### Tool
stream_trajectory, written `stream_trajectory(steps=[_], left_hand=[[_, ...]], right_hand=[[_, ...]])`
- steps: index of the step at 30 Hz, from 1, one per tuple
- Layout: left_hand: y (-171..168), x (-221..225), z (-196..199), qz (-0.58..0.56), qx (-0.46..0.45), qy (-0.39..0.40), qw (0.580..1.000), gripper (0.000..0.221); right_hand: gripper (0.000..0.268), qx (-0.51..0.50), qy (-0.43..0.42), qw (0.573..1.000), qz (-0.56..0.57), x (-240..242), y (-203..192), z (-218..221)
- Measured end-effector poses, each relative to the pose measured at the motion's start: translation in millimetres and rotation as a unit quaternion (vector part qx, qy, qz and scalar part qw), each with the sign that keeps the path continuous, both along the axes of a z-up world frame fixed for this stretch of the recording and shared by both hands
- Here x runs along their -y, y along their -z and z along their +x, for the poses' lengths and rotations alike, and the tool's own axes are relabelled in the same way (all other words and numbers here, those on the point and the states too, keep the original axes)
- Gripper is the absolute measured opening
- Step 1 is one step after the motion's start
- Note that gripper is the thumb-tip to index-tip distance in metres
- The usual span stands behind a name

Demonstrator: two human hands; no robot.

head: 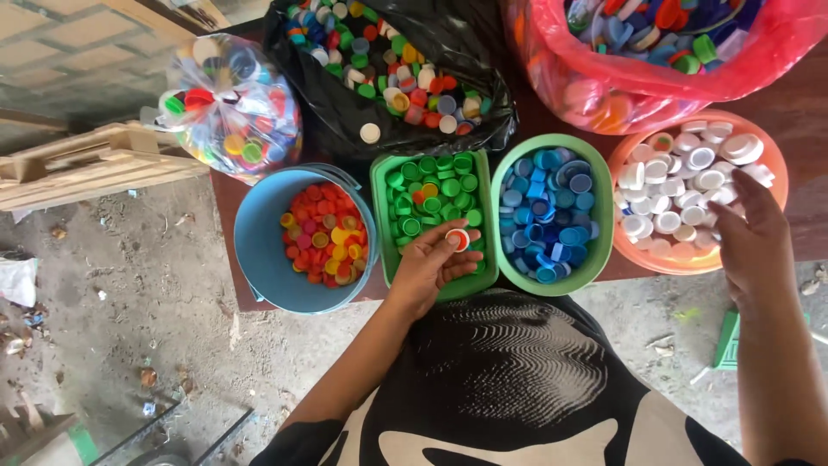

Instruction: The person sorts plastic bottle caps by color, picking them from a large black bag and placing them into separate containers. The caps are sorted into red, green, blue, and white categories using hands.

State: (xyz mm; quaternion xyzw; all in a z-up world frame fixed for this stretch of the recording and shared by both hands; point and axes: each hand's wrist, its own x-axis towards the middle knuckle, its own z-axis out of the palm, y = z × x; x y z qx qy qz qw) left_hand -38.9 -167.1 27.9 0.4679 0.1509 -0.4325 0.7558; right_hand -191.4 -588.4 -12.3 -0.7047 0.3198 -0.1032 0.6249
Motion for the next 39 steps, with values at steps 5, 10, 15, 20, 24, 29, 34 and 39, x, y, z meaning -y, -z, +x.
stream_trajectory(steps=[5,10,15,20,24,29,34,39], left_hand=[[5.6,15.8,-6.4,-0.051,-0.021,-0.014,0.998,0.043],[-24.6,42.0,-8.7,-0.089,-0.039,-0.016,0.995,0.053],[12.4,46.6,-37.1,-0.086,-0.005,-0.026,0.996,0.054],[-7.1,50.1,-43.4,0.029,0.122,-0.027,0.992,0.048],[-37.2,59.0,-48.5,0.26,0.32,0.117,0.904,0.048],[-42.0,53.9,-50.5,0.293,0.596,0.144,0.733,0.044],[-45.3,46.5,-50.6,0.323,0.488,0.141,0.798,0.044],[-39.6,53.3,-53.0,0.306,0.539,0.095,0.779,0.036]], right_hand=[[0.059,-0.07,-0.043,0.995,-0.051,-21.2,-15.4,10.6],[0.045,0.087,-0.308,0.945,-0.069,-107.5,-66.4,51.5],[0.033,0.041,-0.385,0.916,-0.108,-173.0,-101.0,87.7],[0.025,0.034,-0.353,0.934,0.029,-174.8,-44.9,81.1],[0.03,-0.06,-0.223,0.868,0.439,-171.1,-7.1,74.2],[0.039,-0.092,-0.203,0.754,0.619,-169.7,10.4,72.7],[0.035,-0.097,-0.23,0.755,0.606,-167.1,-10.2,77.2],[0.035,-0.106,-0.264,0.734,0.617,-169.6,-15.4,80.6]])
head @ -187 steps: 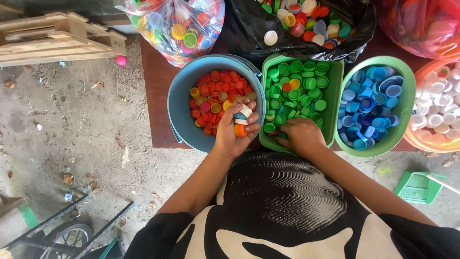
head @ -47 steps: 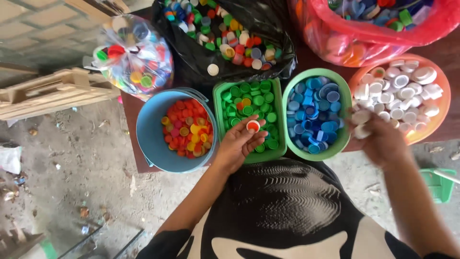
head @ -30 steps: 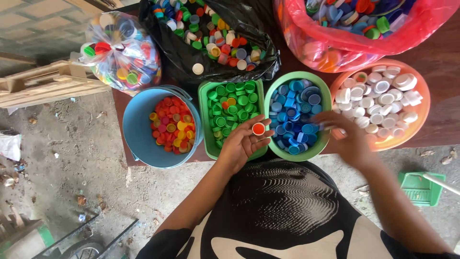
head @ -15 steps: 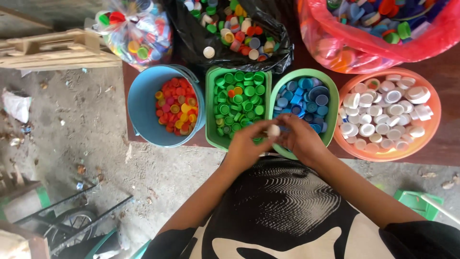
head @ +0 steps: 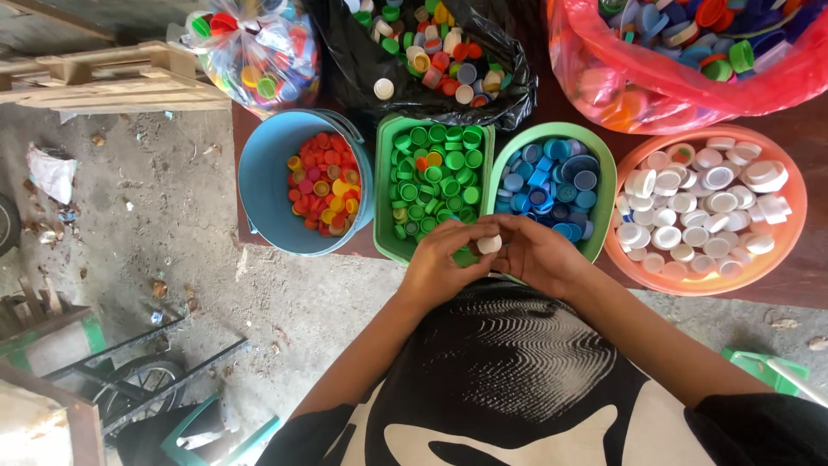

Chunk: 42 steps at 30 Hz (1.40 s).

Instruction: The person sorts plastic bottle caps by color, picking them from a large black bag and placing them into separate containers. The caps are sorted into red, green, blue, and white categories using hands.

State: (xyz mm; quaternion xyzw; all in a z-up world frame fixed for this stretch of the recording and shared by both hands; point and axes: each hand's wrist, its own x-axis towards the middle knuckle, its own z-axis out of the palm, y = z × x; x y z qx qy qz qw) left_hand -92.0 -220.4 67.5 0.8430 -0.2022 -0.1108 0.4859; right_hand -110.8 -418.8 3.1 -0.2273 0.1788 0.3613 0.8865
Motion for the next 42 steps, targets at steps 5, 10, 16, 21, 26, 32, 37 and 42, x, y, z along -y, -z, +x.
stream_trajectory(steps=[5,10,16,21,26,32,37,42], left_hand=[[-16.8,-0.6,9.9,-0.08,-0.073,-0.002,0.994,0.041],[96.6,-47.4,-2.1,-0.262,-0.28,-0.148,0.912,0.038],[51.6,-32.8,10.4,-0.401,-0.524,-0.271,0.701,0.039],[79.4,-45.5,4.7,-0.565,-0.53,-0.238,0.586,0.032],[77.6,-44.5,12.1,-0.542,-0.522,-0.229,0.617,0.032],[58.3,-41.6,17.3,-0.534,-0.529,-0.158,0.64,0.065],[27.1,-53.5,30.5,-0.503,-0.555,-0.185,0.637,0.067],[70.5,-134.3,21.1,-0.437,-0.37,-0.261,0.777,0.033]], right_hand=[[0.033,-0.02,0.03,0.999,-0.001,2.4,30.5,-0.1],[0.032,-0.06,0.091,0.985,-0.131,-3.4,19.1,11.6],[0.05,0.149,0.003,0.982,-0.115,-26.6,-50.4,29.5],[0.047,0.32,-0.029,0.923,-0.211,-19.7,-35.6,36.2],[0.03,0.369,-0.113,0.818,-0.426,-23.4,-46.6,36.4],[0.03,0.572,-0.141,0.571,-0.572,-39.1,-59.7,52.3],[0.023,0.549,-0.1,0.618,-0.553,-32.9,-41.1,55.3],[0.022,0.307,-0.067,0.861,-0.4,-7.9,5.0,44.1]])
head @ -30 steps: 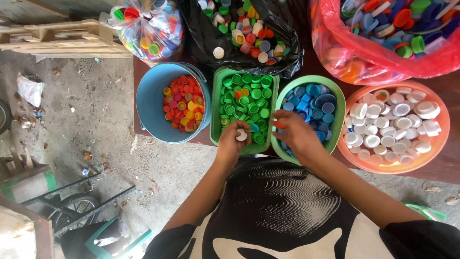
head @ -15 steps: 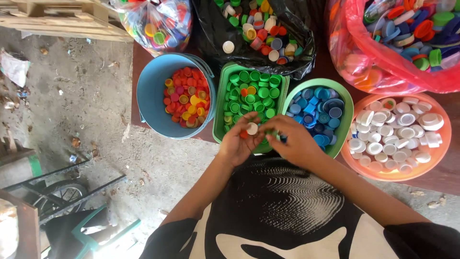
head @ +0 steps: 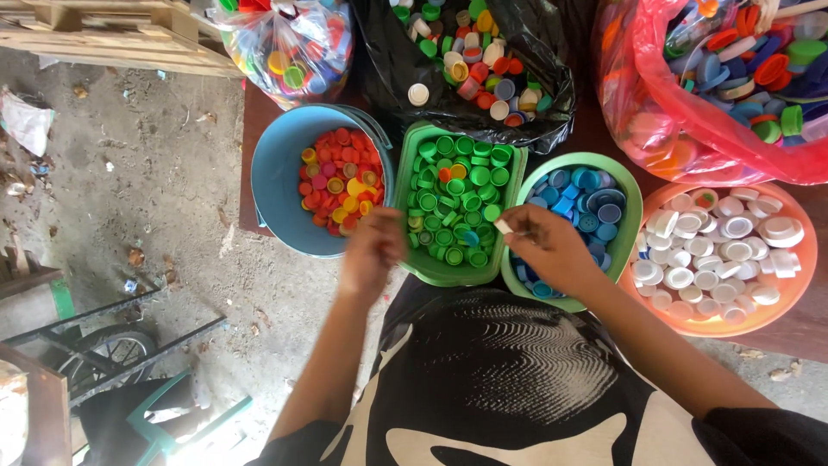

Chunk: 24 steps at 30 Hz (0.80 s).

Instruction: The person sorts plastic bottle caps by color, picking them from a large black bag and placing them into separate containers. The caps are sorted into red, green, blue, and white categories using hands.

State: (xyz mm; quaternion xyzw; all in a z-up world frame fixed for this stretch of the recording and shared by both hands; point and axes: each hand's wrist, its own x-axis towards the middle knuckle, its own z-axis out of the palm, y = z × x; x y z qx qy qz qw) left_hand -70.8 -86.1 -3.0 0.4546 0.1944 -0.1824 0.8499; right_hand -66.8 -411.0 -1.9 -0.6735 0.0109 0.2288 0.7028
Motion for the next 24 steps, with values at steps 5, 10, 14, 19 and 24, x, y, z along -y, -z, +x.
stream_trajectory(steps=[5,10,14,19,24], left_hand=[[-88.4,-11.3,42.5,0.51,0.299,0.015,0.806,0.036],[-67.8,32.5,62.5,0.629,0.359,0.068,0.686,0.039],[-11.1,76.7,84.3,0.61,0.315,0.257,0.68,0.046],[99.6,69.6,118.7,0.679,0.285,0.32,0.596,0.038],[87.2,60.2,121.6,0.677,0.269,0.344,0.593,0.021]], right_hand=[[0.024,-0.04,0.012,0.998,0.044,16.2,0.1,-4.0],[0.024,-0.085,0.057,0.992,0.067,20.5,-17.8,-2.9],[0.029,-0.181,0.118,0.956,0.198,25.1,-13.9,-8.7],[0.024,-0.209,0.156,0.933,0.249,38.4,-1.2,-23.2],[0.019,-0.211,0.205,0.924,0.245,63.8,9.3,-46.1]])
